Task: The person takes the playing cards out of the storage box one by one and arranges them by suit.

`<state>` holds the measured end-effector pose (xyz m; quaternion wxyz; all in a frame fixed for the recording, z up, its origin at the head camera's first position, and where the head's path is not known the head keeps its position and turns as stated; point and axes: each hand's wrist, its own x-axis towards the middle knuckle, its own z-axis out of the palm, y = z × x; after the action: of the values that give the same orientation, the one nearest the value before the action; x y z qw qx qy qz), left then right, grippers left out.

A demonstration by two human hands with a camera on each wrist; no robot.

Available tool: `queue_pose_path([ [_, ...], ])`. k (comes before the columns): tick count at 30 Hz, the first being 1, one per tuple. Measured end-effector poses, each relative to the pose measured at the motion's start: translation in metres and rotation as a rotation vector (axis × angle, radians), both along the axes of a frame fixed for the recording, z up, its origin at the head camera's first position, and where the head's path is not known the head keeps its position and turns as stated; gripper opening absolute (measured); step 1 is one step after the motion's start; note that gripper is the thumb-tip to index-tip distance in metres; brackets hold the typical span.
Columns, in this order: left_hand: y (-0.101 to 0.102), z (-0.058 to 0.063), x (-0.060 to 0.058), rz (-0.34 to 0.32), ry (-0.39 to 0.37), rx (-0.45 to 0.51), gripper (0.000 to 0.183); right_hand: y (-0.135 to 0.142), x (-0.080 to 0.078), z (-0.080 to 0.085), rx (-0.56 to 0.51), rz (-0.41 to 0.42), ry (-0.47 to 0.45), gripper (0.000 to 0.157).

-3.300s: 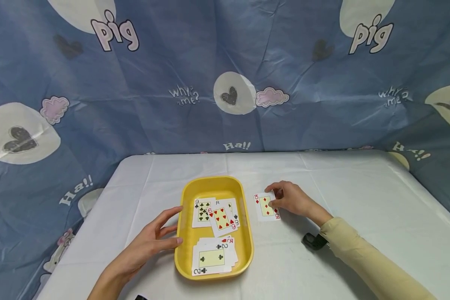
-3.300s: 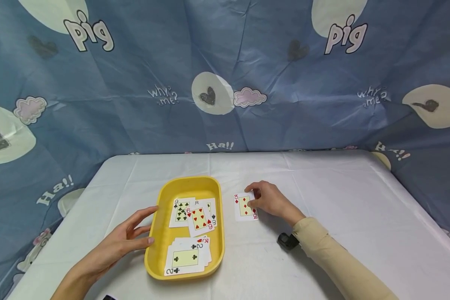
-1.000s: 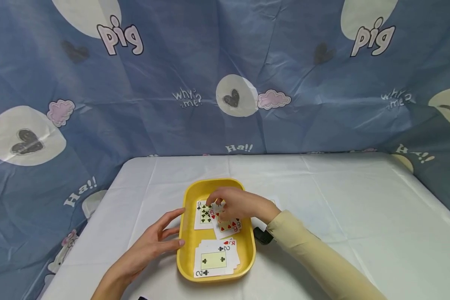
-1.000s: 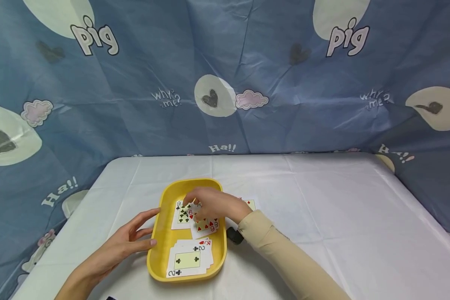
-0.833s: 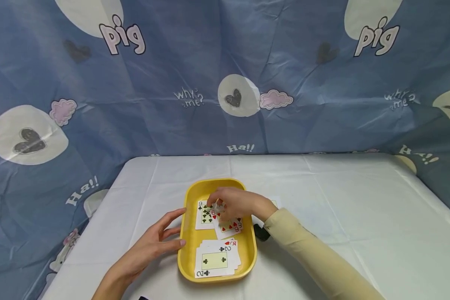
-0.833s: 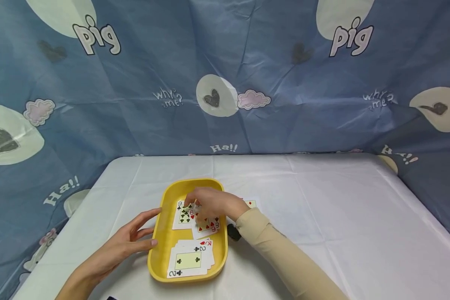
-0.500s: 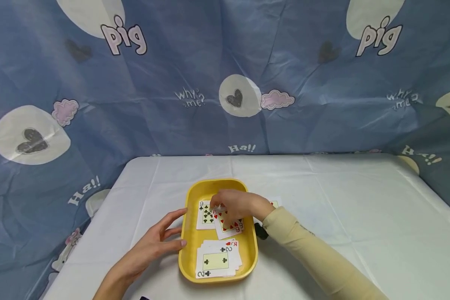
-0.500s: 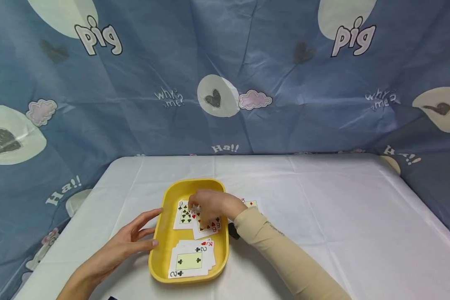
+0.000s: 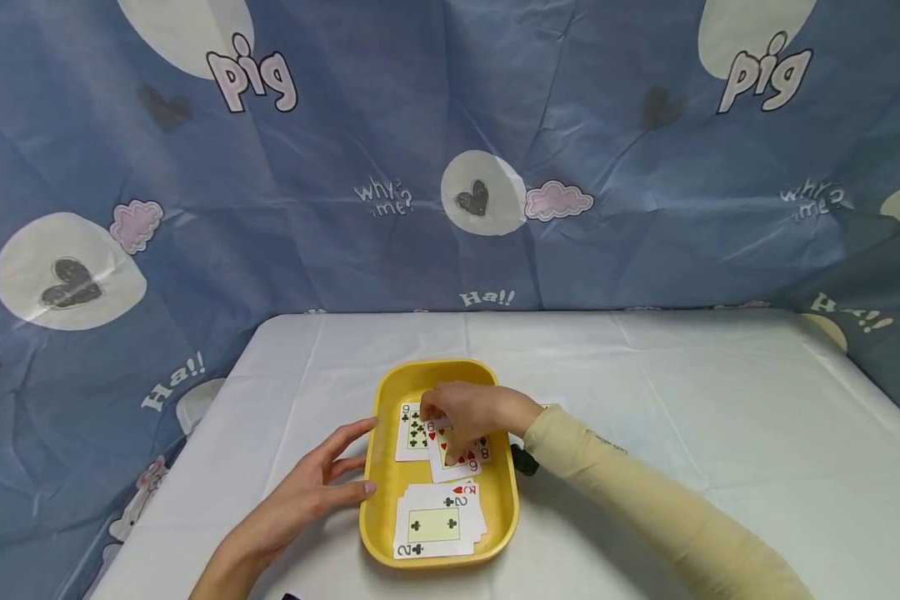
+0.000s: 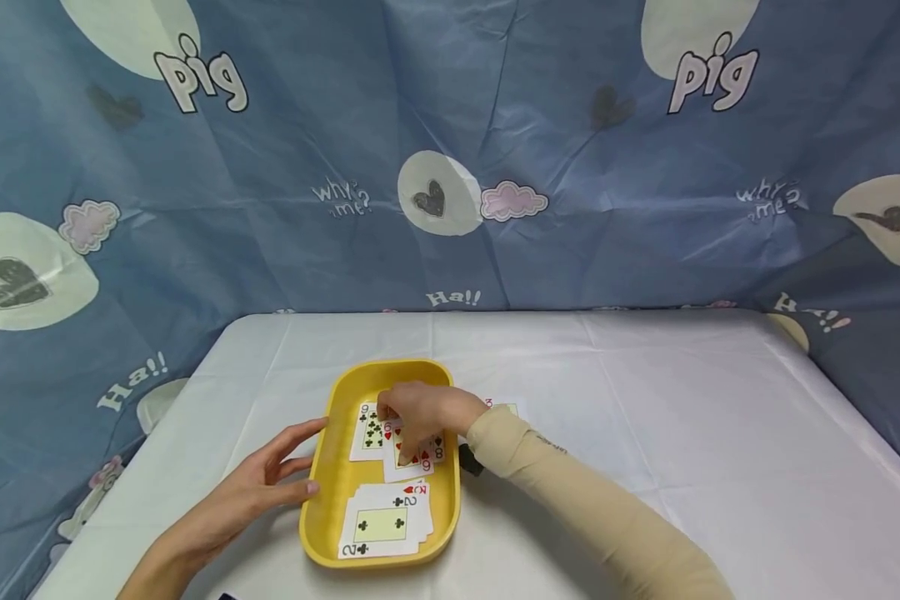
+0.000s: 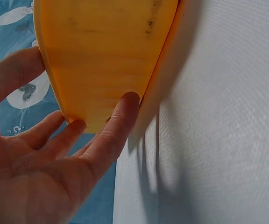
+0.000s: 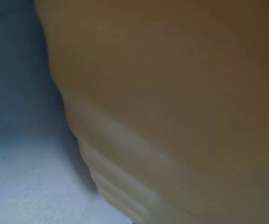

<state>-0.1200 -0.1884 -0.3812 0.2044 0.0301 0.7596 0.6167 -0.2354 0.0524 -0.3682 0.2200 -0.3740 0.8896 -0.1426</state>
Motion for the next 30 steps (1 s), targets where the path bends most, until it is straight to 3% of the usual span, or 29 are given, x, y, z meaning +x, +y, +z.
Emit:
queue_pose_path([
  [10, 0.002, 0.002, -0.002, 0.02, -0.02, -0.028, 0.073, 0.0, -0.012, -0.006, -0.067, 0.14, -0.072, 0.06],
  [21, 0.002, 0.002, -0.001, 0.031, -0.009, -0.043, 0.072, 0.006, -0.011, -0.006, -0.297, 0.303, -0.173, 0.05],
  [30, 0.003, 0.0, -0.001, 0.023, -0.002, -0.04, 0.072, 0.007, -0.012, -0.005, -0.384, 0.301, -0.211, 0.045],
])
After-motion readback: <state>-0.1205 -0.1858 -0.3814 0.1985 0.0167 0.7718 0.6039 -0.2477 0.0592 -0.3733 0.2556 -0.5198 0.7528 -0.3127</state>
